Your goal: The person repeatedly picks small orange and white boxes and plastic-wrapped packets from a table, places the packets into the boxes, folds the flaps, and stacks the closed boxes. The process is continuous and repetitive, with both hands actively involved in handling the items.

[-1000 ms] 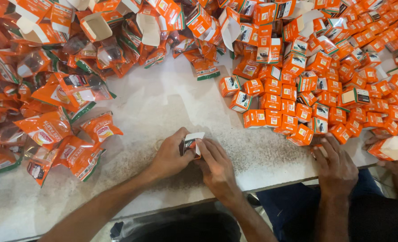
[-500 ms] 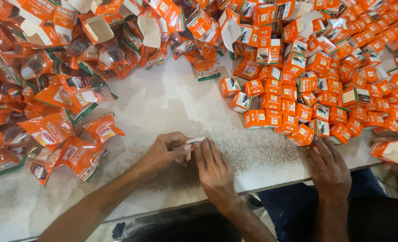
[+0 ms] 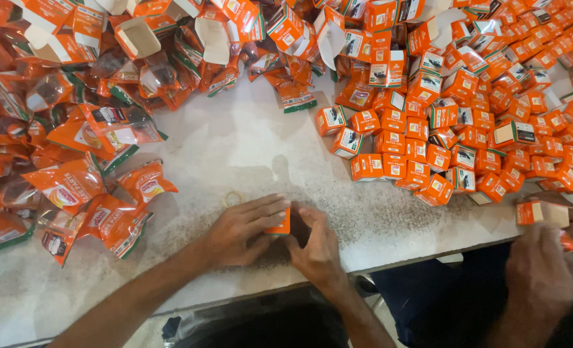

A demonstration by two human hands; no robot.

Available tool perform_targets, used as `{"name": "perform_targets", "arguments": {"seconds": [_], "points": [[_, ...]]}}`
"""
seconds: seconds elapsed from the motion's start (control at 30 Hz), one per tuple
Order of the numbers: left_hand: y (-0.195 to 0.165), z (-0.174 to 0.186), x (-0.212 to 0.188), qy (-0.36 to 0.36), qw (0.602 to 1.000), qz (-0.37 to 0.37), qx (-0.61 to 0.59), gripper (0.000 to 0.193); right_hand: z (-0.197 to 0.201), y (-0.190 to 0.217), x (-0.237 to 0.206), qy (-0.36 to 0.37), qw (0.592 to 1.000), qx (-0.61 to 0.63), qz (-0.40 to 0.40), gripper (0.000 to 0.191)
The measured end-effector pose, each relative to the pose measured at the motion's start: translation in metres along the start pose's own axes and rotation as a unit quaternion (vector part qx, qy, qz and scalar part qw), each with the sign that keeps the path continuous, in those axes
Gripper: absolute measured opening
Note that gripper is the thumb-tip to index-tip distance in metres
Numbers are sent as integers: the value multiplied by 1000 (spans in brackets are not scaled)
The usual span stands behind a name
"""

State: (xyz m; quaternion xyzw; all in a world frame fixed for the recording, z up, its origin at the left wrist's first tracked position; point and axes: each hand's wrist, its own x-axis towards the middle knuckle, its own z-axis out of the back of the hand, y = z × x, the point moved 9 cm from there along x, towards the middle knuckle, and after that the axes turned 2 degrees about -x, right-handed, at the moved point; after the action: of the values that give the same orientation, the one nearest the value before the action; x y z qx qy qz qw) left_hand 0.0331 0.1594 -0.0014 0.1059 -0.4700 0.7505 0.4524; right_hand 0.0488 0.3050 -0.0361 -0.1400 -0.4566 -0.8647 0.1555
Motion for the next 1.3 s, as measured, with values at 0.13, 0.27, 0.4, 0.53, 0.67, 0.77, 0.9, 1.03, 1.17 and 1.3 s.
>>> {"name": "perform_targets", "arguments": {"seconds": [0.13,0.27,0.4,0.53,0.67,0.77,0.9,1.03,1.17,1.3], "points": [[1,1,0,4,999,22,25,41,-3,-8,-2,-3,1000,-6,2,66],[4,-2,2,9,999,34,27,33,-3,-18,-3,6,999,-10,-36,68],[-4,0,3,29,997,-12,72,29,-2,-13,-3,16,1000,8,-13,65],[-18,-4,-1,50,983,-71,159,28,-3,-12,-1,25,999,8,-19,71],[5,-8,-2,32,998,37,43,17,-6,-11,1,46,999,13,-22,76],[17,-10,-5,30,998,56,23,17,-4,-13,3,38,998,22,-43,75],[-5,-14,-13,69,984,-82,139,27,2,3,6,25,999,-21,21,74],[-3,-11,-15,82,984,-30,156,37,1,18,10,42,995,-69,65,77],[6,2,-7,41,990,47,124,39,-19,12,27,139,972,-177,64,77],[48,5,26,-19,988,146,53,60,20,-10,59,43,924,-378,40,70]]}}
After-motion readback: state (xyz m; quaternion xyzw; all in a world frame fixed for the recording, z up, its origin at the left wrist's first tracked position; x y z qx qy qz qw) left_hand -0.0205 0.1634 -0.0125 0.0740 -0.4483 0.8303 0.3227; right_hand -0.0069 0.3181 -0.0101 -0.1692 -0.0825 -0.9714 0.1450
